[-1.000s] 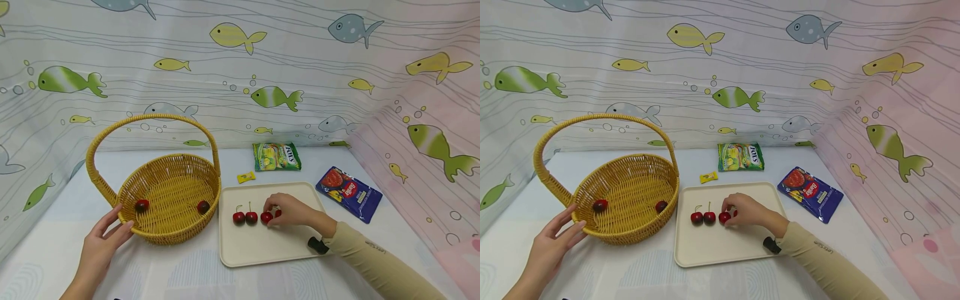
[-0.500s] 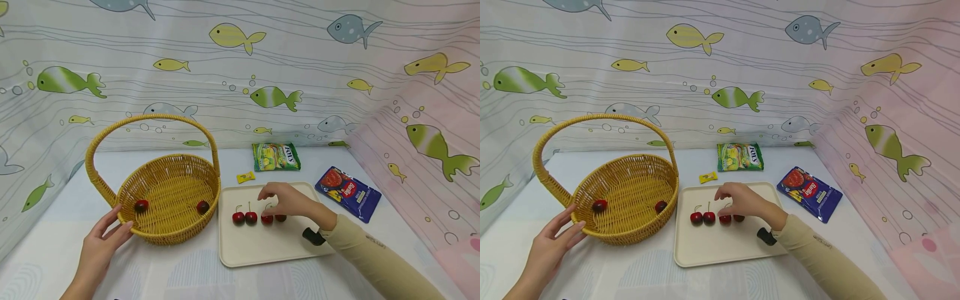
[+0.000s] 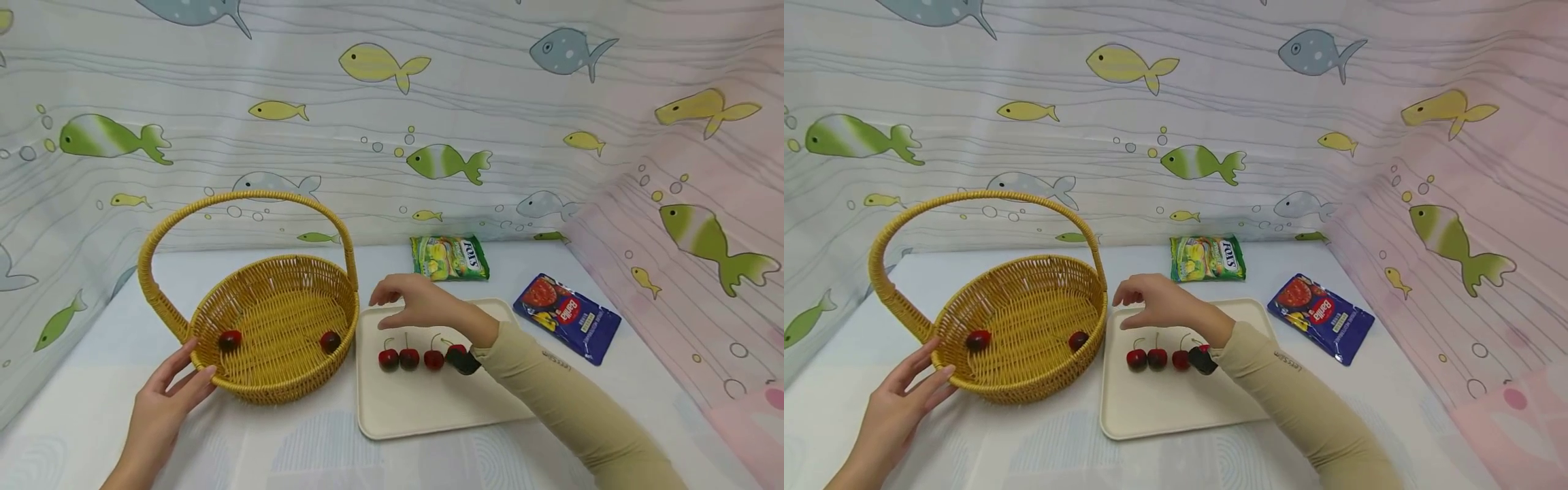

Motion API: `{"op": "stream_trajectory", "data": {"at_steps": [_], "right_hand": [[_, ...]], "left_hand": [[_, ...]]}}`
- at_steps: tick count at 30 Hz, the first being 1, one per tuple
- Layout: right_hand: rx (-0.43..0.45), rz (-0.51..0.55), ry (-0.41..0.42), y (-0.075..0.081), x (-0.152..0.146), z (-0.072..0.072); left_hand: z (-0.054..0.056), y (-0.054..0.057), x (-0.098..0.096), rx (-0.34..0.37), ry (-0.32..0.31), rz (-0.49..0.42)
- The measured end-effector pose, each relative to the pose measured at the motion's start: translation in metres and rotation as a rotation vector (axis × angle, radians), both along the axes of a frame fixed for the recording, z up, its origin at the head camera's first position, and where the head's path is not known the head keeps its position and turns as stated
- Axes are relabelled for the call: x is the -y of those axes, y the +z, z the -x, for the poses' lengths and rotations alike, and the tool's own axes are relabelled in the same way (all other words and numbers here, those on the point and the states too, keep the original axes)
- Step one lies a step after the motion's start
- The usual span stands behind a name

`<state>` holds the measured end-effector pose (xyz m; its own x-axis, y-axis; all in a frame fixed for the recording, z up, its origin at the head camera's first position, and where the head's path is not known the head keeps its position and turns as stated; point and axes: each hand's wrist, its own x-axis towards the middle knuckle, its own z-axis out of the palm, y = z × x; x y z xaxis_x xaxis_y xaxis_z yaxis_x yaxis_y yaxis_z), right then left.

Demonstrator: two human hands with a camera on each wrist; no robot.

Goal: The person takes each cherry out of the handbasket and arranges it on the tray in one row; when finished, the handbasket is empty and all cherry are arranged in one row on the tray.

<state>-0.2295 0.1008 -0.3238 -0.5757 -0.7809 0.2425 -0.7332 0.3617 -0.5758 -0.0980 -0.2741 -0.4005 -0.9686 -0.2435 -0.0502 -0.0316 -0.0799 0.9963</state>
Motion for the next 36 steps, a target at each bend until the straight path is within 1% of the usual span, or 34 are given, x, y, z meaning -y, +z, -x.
{"op": "stream_trajectory", "data": {"at_steps": [6,10,18,25,29,36], "right_hand": [[0.000,-0.007,0.055,0.005,0.024,0.008],[0.028,-0.020,0.094,0.008,0.041,0.012],[0.068,-0.061,0.142,0.017,0.072,0.016],[0.064,-0.100,0.173,0.023,0.100,0.020],[0.064,-0.138,0.184,0.024,0.118,0.023],[0.112,-0.186,0.192,0.019,0.151,0.028]], "left_hand": [[0.001,-0.002,0.000,0.024,0.017,0.004],[0.000,-0.003,0.000,0.040,0.021,0.016],[0.001,-0.003,0.000,0.056,0.022,0.033],[0.002,-0.001,0.000,0.055,0.019,0.025],[0.002,-0.001,0.000,0.063,0.023,0.030],[0.002,-0.003,0.000,0.048,0.034,0.023]]}}
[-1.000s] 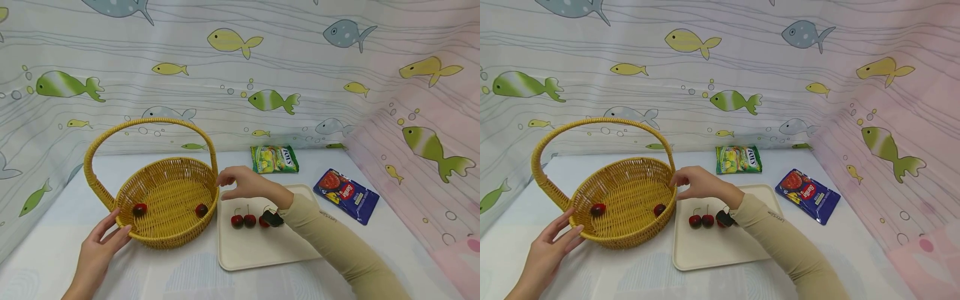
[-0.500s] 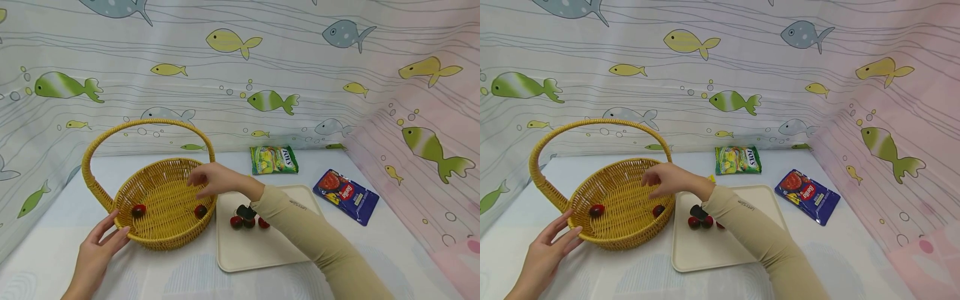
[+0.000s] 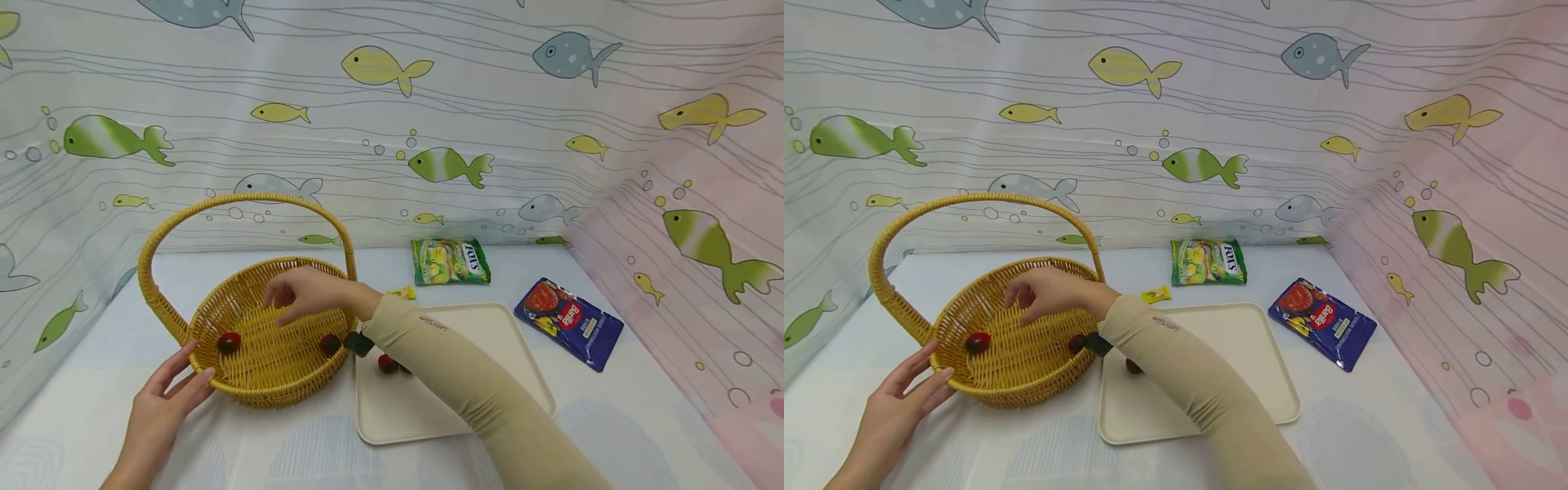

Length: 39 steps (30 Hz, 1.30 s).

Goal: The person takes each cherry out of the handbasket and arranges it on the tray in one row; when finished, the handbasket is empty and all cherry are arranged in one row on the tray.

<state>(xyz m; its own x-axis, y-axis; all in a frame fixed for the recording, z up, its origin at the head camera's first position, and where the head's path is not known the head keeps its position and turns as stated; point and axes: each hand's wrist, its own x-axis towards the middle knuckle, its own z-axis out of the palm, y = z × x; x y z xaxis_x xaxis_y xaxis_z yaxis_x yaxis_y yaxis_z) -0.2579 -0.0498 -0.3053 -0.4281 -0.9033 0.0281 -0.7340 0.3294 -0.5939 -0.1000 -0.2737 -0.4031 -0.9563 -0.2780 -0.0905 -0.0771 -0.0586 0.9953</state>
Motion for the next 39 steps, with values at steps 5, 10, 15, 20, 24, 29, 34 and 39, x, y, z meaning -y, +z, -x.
{"op": "stream_trajectory", "data": {"at_steps": [5,10,15,20,24,29,34,39], "right_hand": [[0.051,-0.053,-0.001,-0.006,0.022,0.003],[0.073,-0.083,-0.002,-0.011,0.041,0.008],[0.108,-0.109,-0.011,-0.024,0.060,0.011],[0.103,-0.150,-0.015,-0.043,0.072,0.012],[0.084,-0.211,-0.010,-0.049,0.078,0.009],[0.053,-0.288,0.002,-0.049,0.085,0.005],[0.038,-0.321,0.004,-0.052,0.085,0.005],[0.040,-0.332,0.010,-0.054,0.087,0.004]], "left_hand": [[0.000,0.000,0.000,0.003,0.010,0.013],[-0.001,0.002,0.000,-0.011,-0.005,0.003],[-0.004,0.005,0.000,-0.005,-0.008,-0.006],[-0.005,0.007,-0.003,0.009,0.005,0.008],[-0.004,0.008,-0.004,-0.011,-0.007,0.011],[-0.004,0.008,-0.003,-0.040,-0.017,-0.004],[-0.005,0.008,-0.004,-0.033,-0.017,-0.002],[-0.004,0.008,-0.005,-0.037,-0.024,0.002]]}}
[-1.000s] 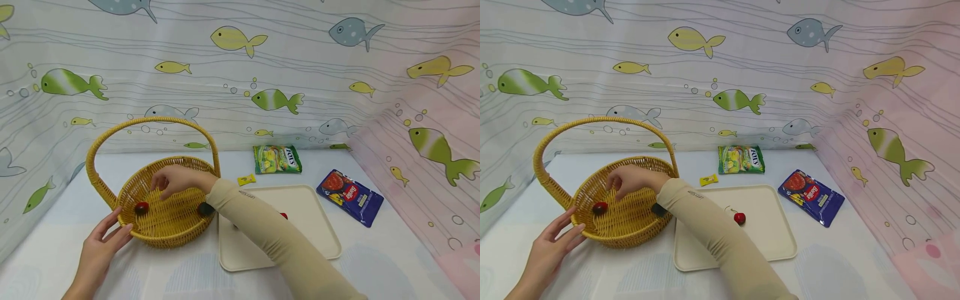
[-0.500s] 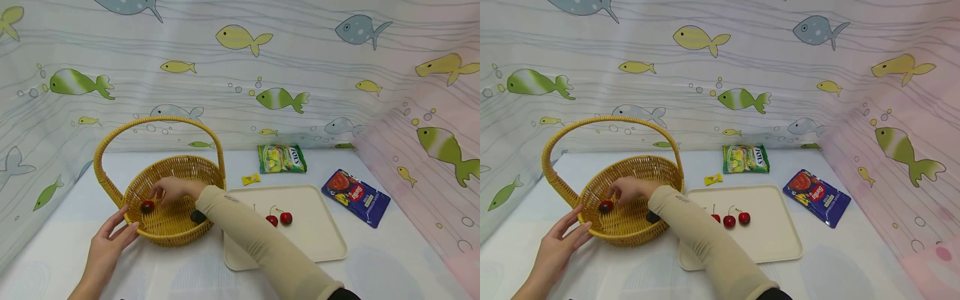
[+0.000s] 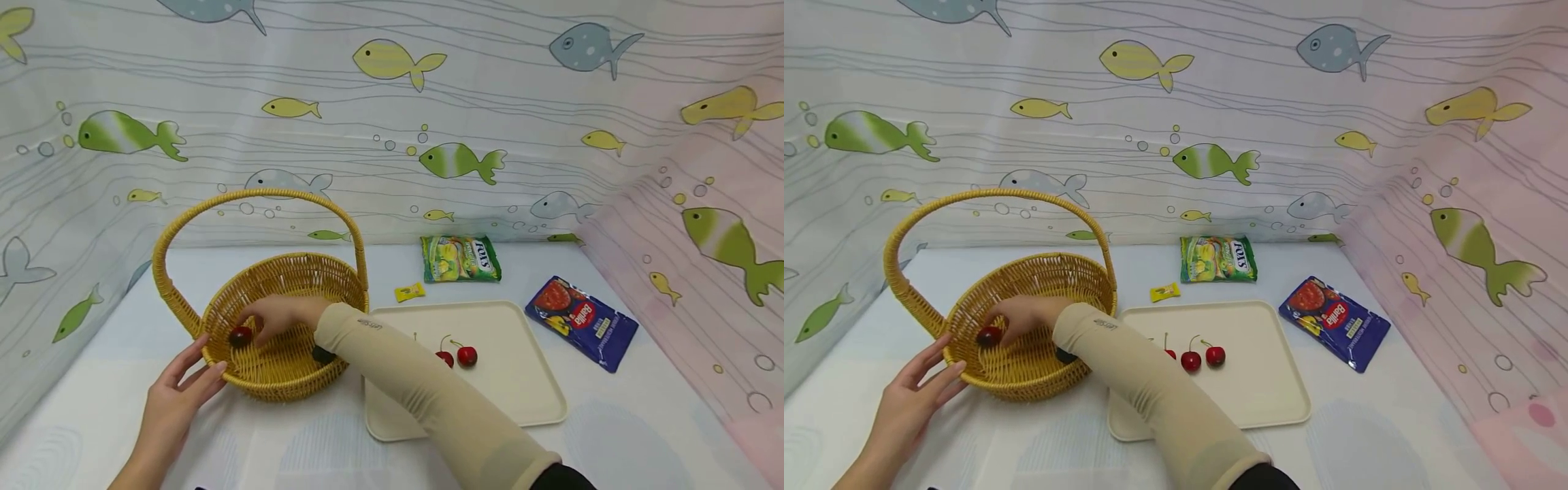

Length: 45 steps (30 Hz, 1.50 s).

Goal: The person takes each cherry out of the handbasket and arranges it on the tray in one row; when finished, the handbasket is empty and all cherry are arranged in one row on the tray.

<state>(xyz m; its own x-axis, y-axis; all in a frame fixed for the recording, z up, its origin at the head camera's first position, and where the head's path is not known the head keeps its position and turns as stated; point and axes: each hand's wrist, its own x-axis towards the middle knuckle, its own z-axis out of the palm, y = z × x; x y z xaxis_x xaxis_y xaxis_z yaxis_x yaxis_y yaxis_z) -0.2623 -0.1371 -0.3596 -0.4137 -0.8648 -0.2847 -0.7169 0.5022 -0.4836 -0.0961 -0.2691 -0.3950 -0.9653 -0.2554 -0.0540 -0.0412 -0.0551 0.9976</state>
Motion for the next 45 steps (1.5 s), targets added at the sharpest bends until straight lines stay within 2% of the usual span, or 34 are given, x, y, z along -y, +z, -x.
{"op": "stream_trajectory", "data": {"at_steps": [4,14,22,26,30,37,45], "right_hand": [[-0.009,-0.003,0.025,0.002,0.000,-0.002],[0.033,0.004,0.042,0.010,-0.008,-0.003],[0.044,0.124,0.064,0.047,-0.033,-0.002],[0.026,0.175,0.090,0.065,-0.050,-0.008],[-0.006,0.208,0.110,0.074,-0.069,-0.015],[-0.010,0.287,0.115,0.082,-0.106,-0.026],[0.002,0.371,0.119,0.078,-0.152,-0.038]], "left_hand": [[0.002,0.000,-0.001,-0.007,-0.010,0.002],[0.006,0.001,-0.004,-0.007,-0.016,0.010],[0.004,-0.001,-0.002,0.002,-0.008,0.015],[0.004,-0.002,0.001,0.014,-0.009,0.008],[0.003,-0.004,0.003,0.012,0.000,-0.007],[0.003,-0.007,0.007,-0.037,-0.014,-0.035],[0.004,-0.009,0.007,-0.028,-0.018,-0.053]]}}
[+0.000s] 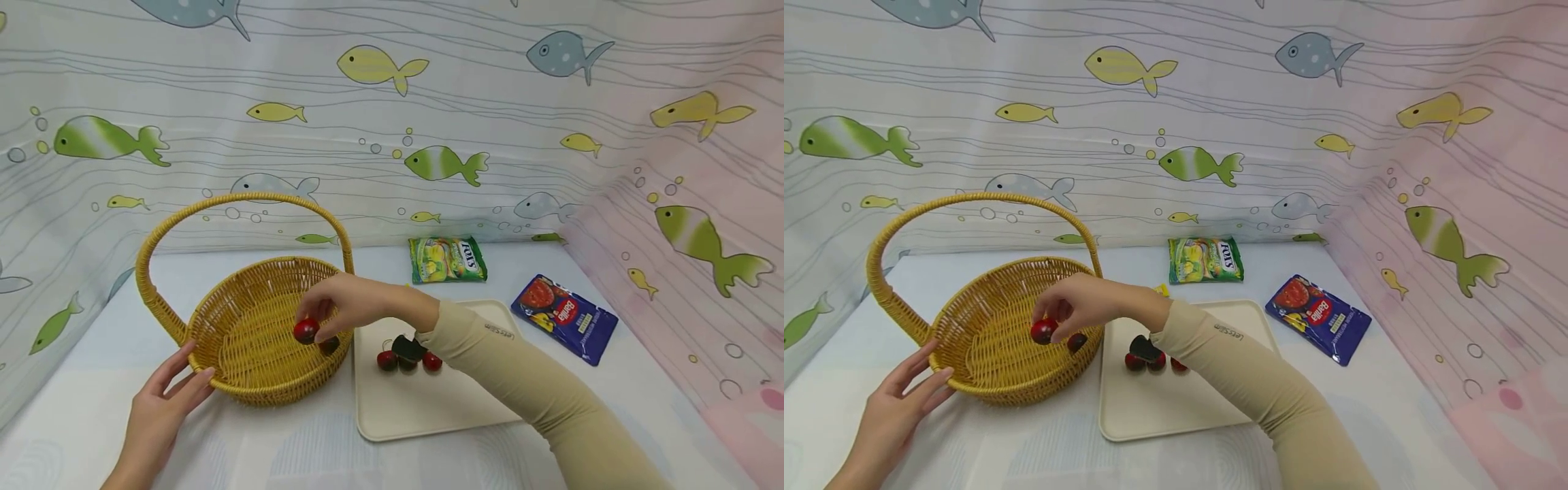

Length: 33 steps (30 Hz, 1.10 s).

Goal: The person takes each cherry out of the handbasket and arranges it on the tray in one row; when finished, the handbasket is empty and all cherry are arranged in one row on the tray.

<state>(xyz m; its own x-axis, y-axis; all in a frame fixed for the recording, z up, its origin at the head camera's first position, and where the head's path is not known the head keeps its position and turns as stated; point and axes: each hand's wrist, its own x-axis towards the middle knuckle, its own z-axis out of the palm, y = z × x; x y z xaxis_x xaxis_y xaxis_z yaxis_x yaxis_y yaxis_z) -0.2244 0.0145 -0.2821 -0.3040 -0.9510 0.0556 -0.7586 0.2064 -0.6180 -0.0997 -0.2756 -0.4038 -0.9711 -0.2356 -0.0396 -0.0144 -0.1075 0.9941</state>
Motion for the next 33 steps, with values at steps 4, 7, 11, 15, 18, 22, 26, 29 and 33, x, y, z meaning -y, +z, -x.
{"op": "stream_trajectory", "data": {"at_steps": [4,7,11,15,18,22,26,29,33], "right_hand": [[0.018,0.011,-0.028,-0.005,-0.023,-0.005],[0.014,0.023,-0.045,-0.011,-0.040,-0.009],[-0.010,0.040,-0.080,-0.018,-0.063,-0.013],[-0.023,0.047,-0.141,-0.022,-0.087,-0.017],[-0.015,0.047,-0.184,-0.025,-0.104,-0.020],[0.012,0.033,-0.239,-0.032,-0.127,-0.026],[0.029,0.024,-0.299,-0.041,-0.150,-0.031],[0.042,0.011,-0.352,-0.047,-0.167,-0.033],[0.034,0.008,-0.418,-0.057,-0.189,-0.033]], "left_hand": [[-0.001,0.001,-0.001,0.014,0.004,0.011],[-0.002,0.000,-0.001,0.028,0.007,0.016],[-0.002,0.000,-0.001,0.028,0.006,0.015],[-0.002,-0.001,-0.001,0.012,-0.001,0.010],[-0.001,-0.001,-0.001,0.003,0.000,0.007],[-0.002,-0.003,-0.001,-0.006,-0.003,0.002],[-0.002,-0.004,-0.002,-0.003,-0.008,0.000],[-0.002,-0.004,-0.002,-0.003,-0.008,0.003],[0.000,-0.002,-0.002,-0.022,-0.010,0.000]]}}
